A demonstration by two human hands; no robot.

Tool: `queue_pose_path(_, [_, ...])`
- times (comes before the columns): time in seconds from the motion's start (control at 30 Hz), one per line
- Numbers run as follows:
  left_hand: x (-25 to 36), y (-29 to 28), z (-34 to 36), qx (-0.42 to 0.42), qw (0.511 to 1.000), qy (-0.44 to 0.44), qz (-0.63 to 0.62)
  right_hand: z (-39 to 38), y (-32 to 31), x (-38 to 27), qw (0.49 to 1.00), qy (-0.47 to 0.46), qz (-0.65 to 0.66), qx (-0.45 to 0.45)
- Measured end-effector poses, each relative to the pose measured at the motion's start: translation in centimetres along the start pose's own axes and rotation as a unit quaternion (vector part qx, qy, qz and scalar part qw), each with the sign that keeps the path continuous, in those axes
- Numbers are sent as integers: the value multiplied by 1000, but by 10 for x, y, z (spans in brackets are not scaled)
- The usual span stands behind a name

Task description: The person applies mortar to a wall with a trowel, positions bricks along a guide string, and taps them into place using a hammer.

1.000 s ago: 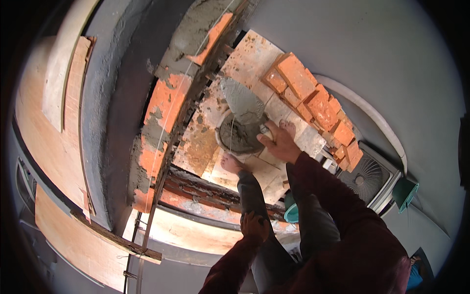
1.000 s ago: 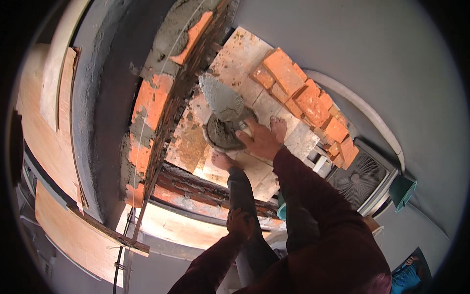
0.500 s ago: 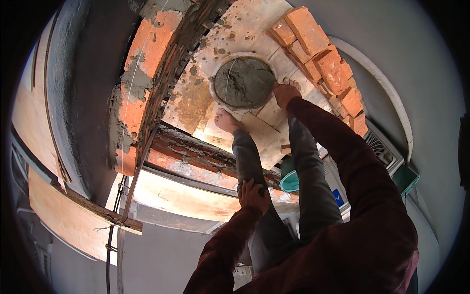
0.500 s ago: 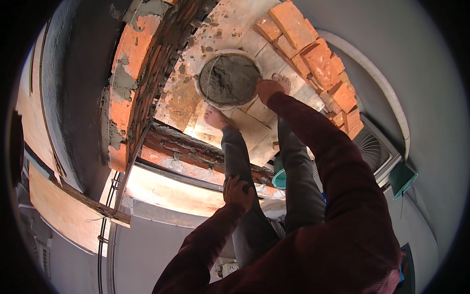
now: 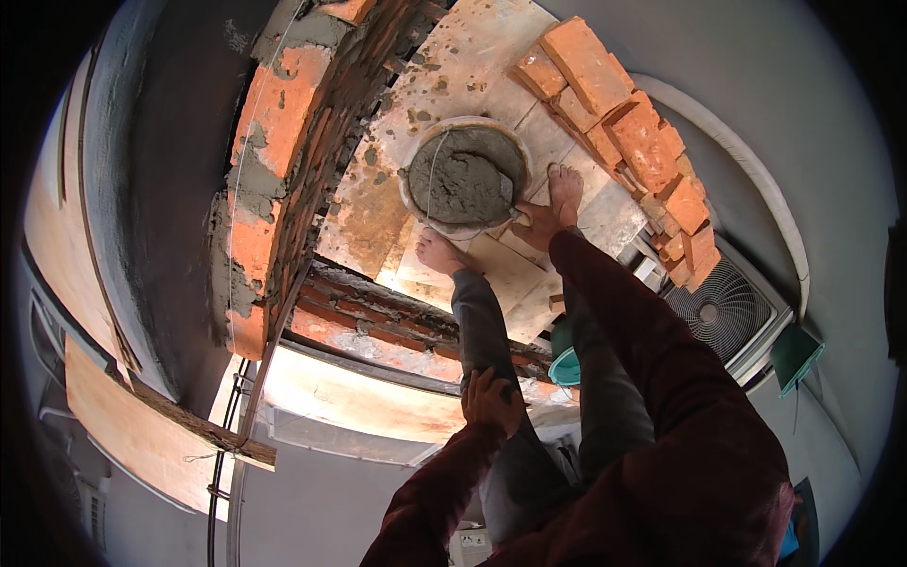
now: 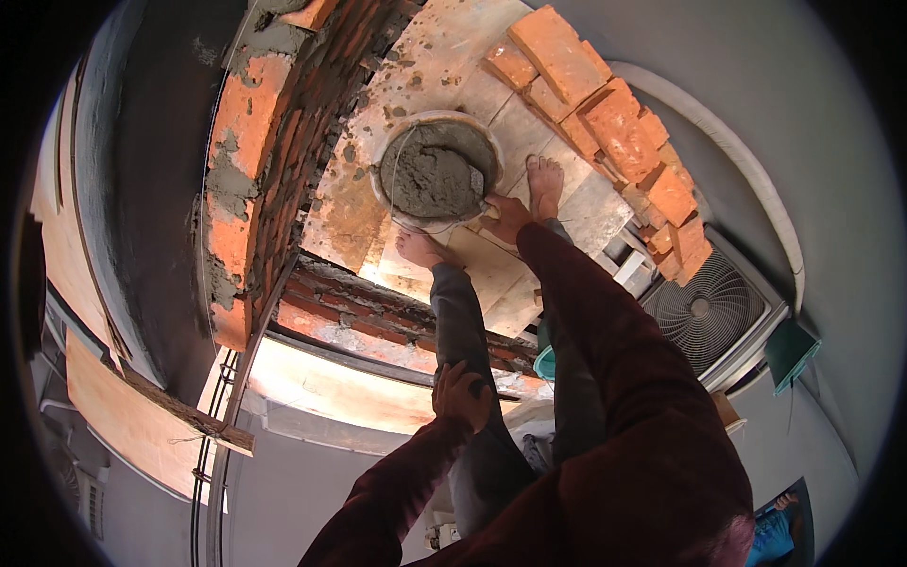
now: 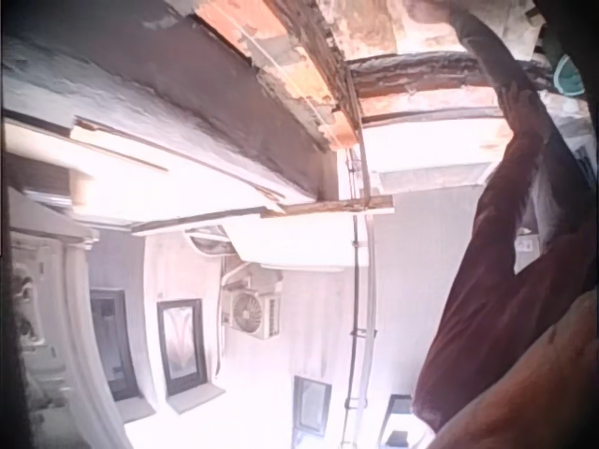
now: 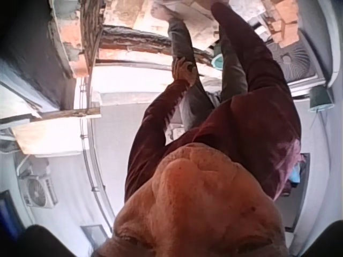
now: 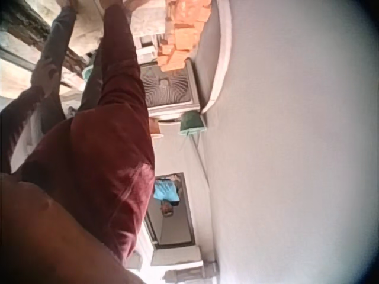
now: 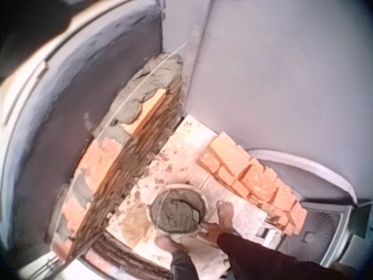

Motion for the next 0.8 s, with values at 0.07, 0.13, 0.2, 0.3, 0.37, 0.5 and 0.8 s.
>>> queue_pose_path(0.07, [1,-1,-4,10,1000,-1,1,-23,-12,-11,1000,8,14,-14])
queue_pose_path(0.13, [3,-6,-4,19,1000,1,6,-54,-32,-20,1000,-18,-10,7])
queue_pose_path(0.2, [-7,-7,-2,30,998,53,15,-94,-53,-45,997,-43,-35,56])
queue_pose_path(0.3, [-1,-15,-1,24,999,24,28,-144,-101,-115,997,-19,34,65])
queue_pose_path(0.37, [5,-24,-2,20,998,27,46,-165,-147,-176,985,-107,48,130])
queue_pose_path(0.5, [11,-36,3,39,999,6,35,-164,-218,-296,958,-48,282,-35])
queue_pose_path(0.8, [0,-40,10,16,999,1,39,59,-277,-378,675,-88,727,-92])
Point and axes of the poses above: each hand's wrist, its own z-axis towards the middle knuckle, its own y-axis out of the palm, x = y × z, the point moved 4 cm from there along z, towards the middle knuckle, and after that the axes turned 11 degrees about -z, right-handed, at the moved point
